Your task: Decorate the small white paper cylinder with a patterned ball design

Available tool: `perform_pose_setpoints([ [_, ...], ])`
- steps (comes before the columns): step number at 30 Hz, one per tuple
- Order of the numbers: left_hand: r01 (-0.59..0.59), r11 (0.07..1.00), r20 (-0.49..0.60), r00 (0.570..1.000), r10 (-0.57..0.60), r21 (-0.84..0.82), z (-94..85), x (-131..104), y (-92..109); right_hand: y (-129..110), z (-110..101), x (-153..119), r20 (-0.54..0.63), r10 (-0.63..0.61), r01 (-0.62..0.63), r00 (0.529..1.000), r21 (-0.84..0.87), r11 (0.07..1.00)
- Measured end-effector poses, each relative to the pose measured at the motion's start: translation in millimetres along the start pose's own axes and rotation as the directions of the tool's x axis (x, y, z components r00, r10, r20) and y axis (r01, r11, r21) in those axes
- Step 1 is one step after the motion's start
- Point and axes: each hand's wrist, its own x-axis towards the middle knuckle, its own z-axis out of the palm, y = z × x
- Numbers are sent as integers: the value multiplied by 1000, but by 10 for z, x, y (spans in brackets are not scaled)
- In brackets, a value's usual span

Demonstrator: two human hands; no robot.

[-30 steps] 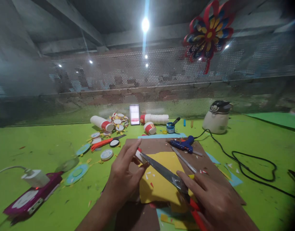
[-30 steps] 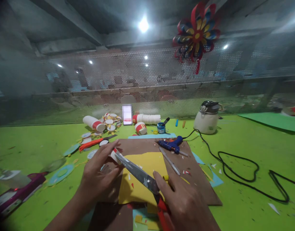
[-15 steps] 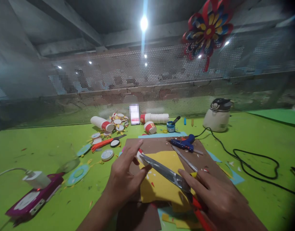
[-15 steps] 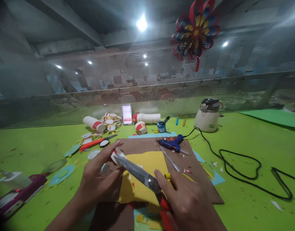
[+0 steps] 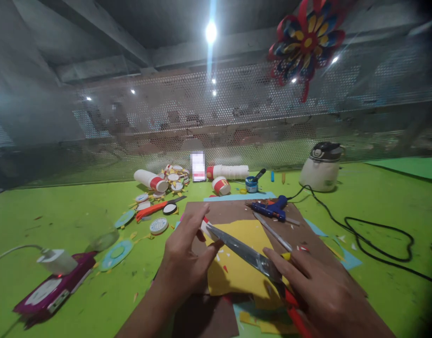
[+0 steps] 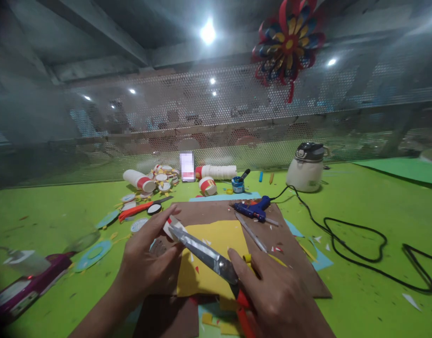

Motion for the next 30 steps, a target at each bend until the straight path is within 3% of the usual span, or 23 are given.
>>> perform_pose_setpoints([
  [10,11,1000,1,1000,-11,6,-8,3,23,22,33,-7,14,-29,30,999,-2,1000],
  [30,56,998,25,998,-56,-21,-11,1,34,7,5,-33,71,26,-31,997,64,997],
])
